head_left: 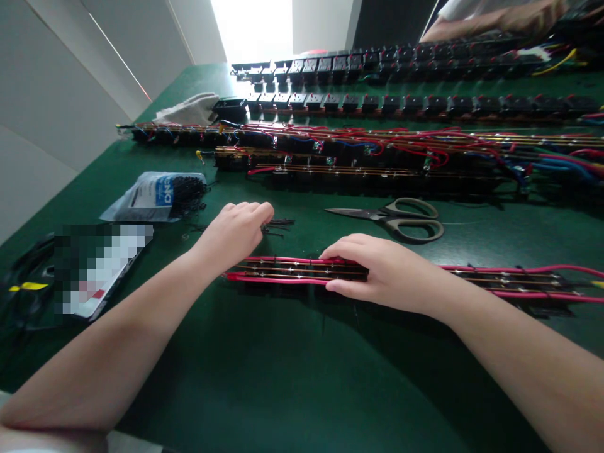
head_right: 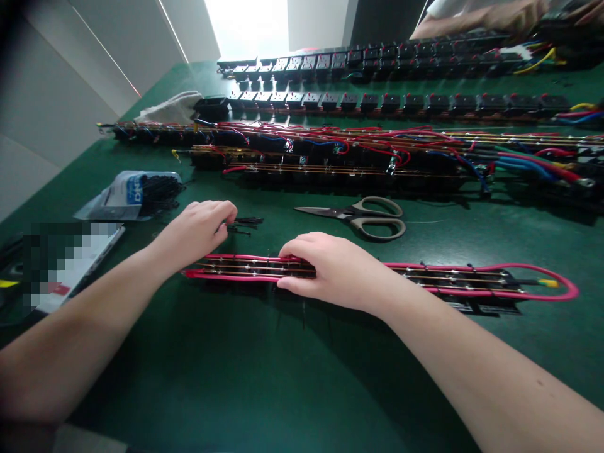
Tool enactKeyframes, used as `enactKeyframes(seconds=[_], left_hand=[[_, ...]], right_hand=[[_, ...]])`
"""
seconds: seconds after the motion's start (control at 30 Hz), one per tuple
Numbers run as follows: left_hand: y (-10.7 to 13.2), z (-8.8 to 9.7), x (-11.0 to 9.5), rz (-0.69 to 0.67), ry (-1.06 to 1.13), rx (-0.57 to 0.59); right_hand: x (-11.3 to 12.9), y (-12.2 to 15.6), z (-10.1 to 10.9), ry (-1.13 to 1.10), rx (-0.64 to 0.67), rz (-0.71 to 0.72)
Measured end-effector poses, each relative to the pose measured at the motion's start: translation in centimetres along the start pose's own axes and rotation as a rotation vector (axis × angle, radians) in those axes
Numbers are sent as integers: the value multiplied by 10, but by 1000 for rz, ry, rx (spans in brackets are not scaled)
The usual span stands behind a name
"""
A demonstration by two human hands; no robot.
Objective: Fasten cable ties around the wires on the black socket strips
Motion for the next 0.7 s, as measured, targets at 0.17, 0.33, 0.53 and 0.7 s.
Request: enactKeyframes(seconds=[0.17,0.33,0.53,0.7], left_hand=[[1,-2,1,3,7,14],[1,-2,-1,-30,5,0],[1,-1,1,-5,-29,11],[2,-1,2,30,-69,21]], right_hand=[[1,0,0,-6,5,-1],[0,0,-1,1,7,-10],[-1,0,-1,10,6,-3],[-1,-1,-2,7,16,2]])
Point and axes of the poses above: each hand's wrist, its own y-axis away from the middle knuckle, its own z-axis out of the back of the hand, x = y × z, the point moved 5 cm from there along -y, towards the middle knuckle, and after that the axes turned 12 degrees about -x, right-handed, at the moved point
